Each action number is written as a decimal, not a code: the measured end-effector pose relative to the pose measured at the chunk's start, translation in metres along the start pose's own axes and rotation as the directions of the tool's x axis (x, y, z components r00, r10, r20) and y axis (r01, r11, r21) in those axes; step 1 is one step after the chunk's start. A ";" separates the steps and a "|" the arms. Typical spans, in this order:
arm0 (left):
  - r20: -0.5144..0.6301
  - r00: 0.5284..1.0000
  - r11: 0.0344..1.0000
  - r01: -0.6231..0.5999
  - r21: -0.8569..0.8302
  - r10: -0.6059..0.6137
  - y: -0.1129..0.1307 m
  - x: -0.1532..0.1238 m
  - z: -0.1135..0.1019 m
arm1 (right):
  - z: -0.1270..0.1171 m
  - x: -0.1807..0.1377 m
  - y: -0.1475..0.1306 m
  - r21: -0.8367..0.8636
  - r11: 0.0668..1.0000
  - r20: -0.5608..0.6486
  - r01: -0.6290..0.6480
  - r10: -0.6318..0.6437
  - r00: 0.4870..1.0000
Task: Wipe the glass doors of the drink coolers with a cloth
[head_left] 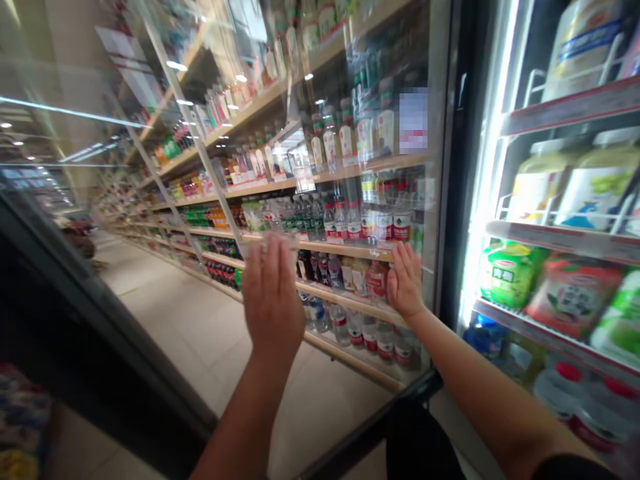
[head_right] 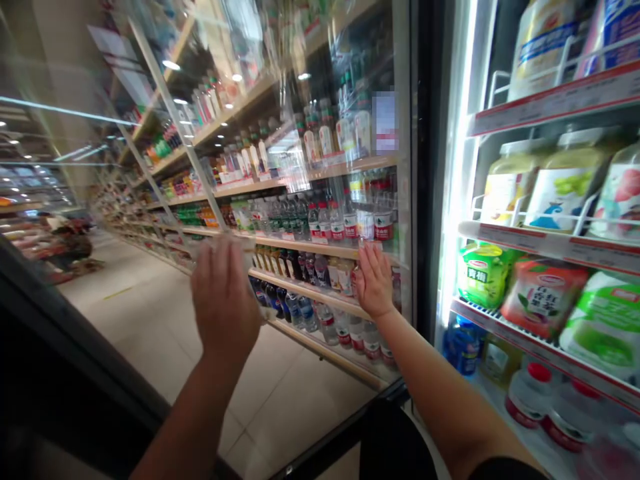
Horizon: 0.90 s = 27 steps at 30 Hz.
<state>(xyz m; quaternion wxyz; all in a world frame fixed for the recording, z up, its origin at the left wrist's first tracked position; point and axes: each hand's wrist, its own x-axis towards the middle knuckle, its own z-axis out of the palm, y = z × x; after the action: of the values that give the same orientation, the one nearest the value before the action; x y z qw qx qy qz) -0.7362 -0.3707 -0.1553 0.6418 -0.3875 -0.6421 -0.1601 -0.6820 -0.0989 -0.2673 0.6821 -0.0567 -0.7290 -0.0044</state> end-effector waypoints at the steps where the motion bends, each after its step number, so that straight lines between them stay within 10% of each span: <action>1: 0.033 0.998 0.999 -0.051 -0.016 0.052 0.007 -0.004 0.004 | 0.000 0.000 0.000 0.002 1.000 -0.001 0.003 -0.003 1.000; 23: 0.115 0.955 0.957 -0.256 -0.135 0.272 0.081 0.028 0.058 | 0.000 -0.003 -0.004 -0.008 0.985 -0.015 -0.175 0.175 0.985; 27: 0.125 0.891 0.893 -0.412 -0.183 0.436 0.097 0.016 0.071 | 0.001 -0.005 -0.003 -0.011 0.986 -0.011 -0.167 0.167 0.986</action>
<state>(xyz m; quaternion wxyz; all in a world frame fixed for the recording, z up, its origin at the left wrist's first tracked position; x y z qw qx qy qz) -0.7159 -0.2533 -0.1770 0.5754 -0.5778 -0.5779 -0.0320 -0.6828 -0.1017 -0.2720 0.6832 -0.1216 -0.7184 0.0480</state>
